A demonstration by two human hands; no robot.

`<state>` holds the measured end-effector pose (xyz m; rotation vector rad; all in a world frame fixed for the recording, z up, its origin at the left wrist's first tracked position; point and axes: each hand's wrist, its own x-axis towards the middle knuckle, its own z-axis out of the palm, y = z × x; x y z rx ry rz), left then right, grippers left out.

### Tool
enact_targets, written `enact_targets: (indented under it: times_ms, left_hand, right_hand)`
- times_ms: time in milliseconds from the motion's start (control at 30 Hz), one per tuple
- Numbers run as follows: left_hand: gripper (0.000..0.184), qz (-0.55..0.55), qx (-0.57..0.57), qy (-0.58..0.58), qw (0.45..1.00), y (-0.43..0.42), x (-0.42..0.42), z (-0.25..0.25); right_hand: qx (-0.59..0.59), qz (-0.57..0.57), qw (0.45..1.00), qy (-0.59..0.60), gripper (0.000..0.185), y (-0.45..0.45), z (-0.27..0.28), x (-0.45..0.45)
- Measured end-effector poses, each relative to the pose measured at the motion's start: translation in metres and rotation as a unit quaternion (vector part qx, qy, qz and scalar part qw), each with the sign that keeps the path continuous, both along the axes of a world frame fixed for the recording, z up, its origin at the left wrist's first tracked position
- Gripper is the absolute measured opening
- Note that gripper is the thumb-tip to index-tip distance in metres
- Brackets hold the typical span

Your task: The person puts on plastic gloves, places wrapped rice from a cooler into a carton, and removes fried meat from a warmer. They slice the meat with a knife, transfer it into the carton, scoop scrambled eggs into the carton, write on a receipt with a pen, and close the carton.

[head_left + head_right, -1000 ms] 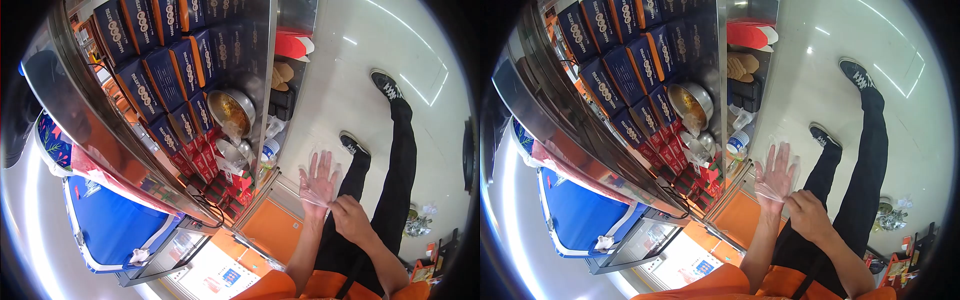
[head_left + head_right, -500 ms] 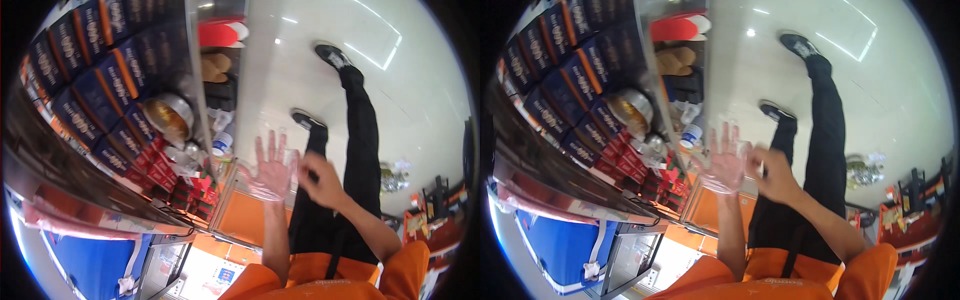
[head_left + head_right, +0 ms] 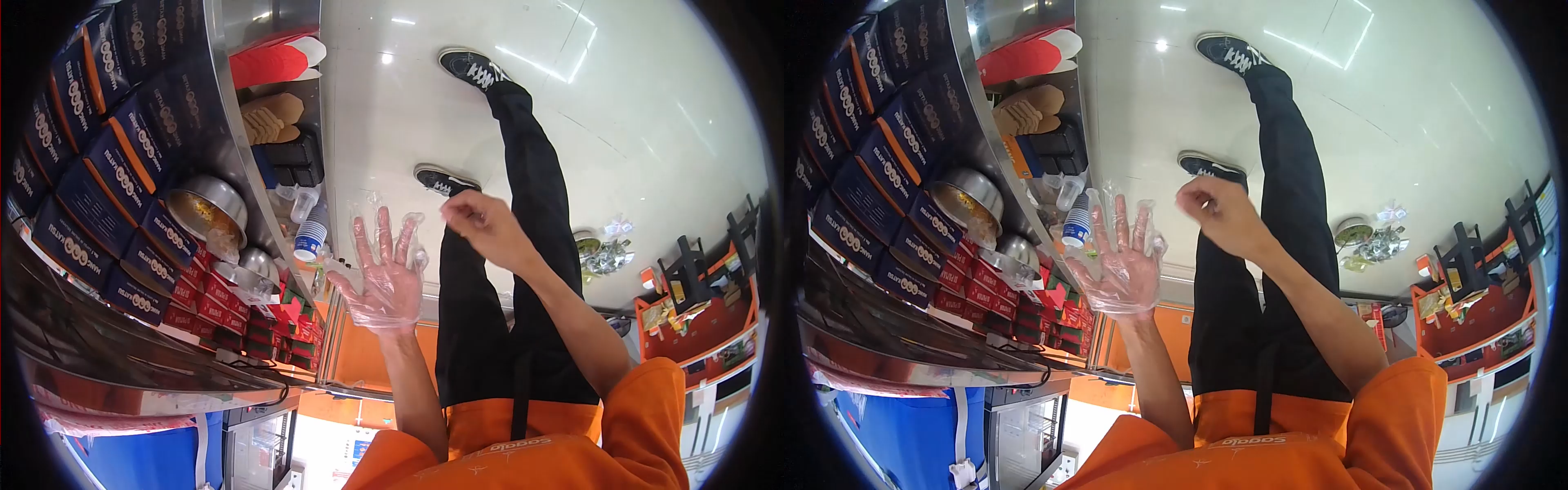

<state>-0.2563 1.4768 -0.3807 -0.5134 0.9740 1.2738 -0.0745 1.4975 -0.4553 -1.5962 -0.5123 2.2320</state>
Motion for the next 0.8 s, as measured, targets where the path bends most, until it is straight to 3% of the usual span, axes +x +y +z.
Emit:
enact_targets:
  times_ms: [67, 167, 300, 400, 600, 700, 800]
  left_hand:
    - [0.093, -0.024, 0.000, 0.012, 1.000, 0.003, 0.003, 0.002]
    - [0.093, -0.034, -0.008, 0.025, 0.999, 0.012, 0.011, 0.006]
    - [0.093, -0.017, -0.023, 0.030, 0.999, 0.010, 0.012, 0.007]
    - [0.094, 0.019, -0.021, 0.021, 0.999, 0.004, 0.007, 0.003]
    - [0.094, 0.102, -0.021, 0.011, 0.994, 0.005, 0.008, -0.001]
    - [0.093, 0.091, -0.003, 0.026, 0.996, 0.013, 0.008, -0.001]
    - [0.089, 0.107, -0.001, 0.040, 0.993, 0.017, 0.009, -0.004]
  right_hand:
    - [0.059, -0.013, 0.996, 0.059, 0.017, -0.005, 0.003, -0.005]
    - [0.001, 0.057, 0.993, 0.107, 0.015, -0.013, 0.002, -0.006]
    - [0.008, 0.006, 1.000, 0.026, 0.014, -0.011, -0.002, -0.011]
    - [0.010, 0.034, 0.999, 0.018, 0.013, -0.010, 0.003, -0.012]
    - [0.201, 0.041, 0.974, -0.096, 0.021, 0.015, 0.036, -0.007]
    - [0.308, 0.121, 0.943, 0.017, 0.031, 0.011, 0.069, -0.011]
    - [0.380, 0.196, 0.904, 0.011, 0.038, -0.008, 0.074, -0.026]
